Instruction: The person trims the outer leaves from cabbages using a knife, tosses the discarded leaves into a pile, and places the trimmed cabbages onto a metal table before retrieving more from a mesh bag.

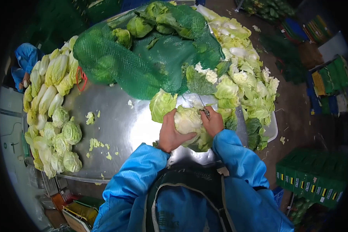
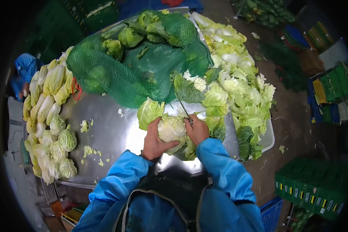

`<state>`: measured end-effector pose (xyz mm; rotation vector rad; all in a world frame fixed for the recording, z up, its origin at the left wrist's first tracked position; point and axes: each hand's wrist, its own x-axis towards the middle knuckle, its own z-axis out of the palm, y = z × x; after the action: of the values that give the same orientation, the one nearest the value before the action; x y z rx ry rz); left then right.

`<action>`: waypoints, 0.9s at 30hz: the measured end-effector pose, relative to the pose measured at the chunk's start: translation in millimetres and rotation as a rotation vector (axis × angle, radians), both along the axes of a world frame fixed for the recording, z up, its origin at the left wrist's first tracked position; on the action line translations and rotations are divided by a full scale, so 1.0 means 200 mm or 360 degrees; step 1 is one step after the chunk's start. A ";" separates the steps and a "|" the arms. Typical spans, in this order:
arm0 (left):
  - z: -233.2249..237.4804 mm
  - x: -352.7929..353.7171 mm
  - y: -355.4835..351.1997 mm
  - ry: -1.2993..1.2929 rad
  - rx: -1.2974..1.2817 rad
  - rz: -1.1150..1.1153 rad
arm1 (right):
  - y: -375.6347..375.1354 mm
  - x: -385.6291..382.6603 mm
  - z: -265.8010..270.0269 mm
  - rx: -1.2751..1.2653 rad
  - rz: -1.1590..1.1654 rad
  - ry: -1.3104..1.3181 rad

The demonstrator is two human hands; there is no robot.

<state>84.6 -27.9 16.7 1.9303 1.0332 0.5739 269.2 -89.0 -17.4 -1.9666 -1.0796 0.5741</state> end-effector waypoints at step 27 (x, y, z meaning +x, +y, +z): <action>0.07 -0.02 -0.04 0.0158 -0.0202 -0.0263 | -0.05 -0.03 0.21 -0.0221 0.0904 -0.0222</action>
<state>79.7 -36.5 31.2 1.9247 0.9373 0.3155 262.3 -99.1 24.7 -1.8270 -1.7472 0.8352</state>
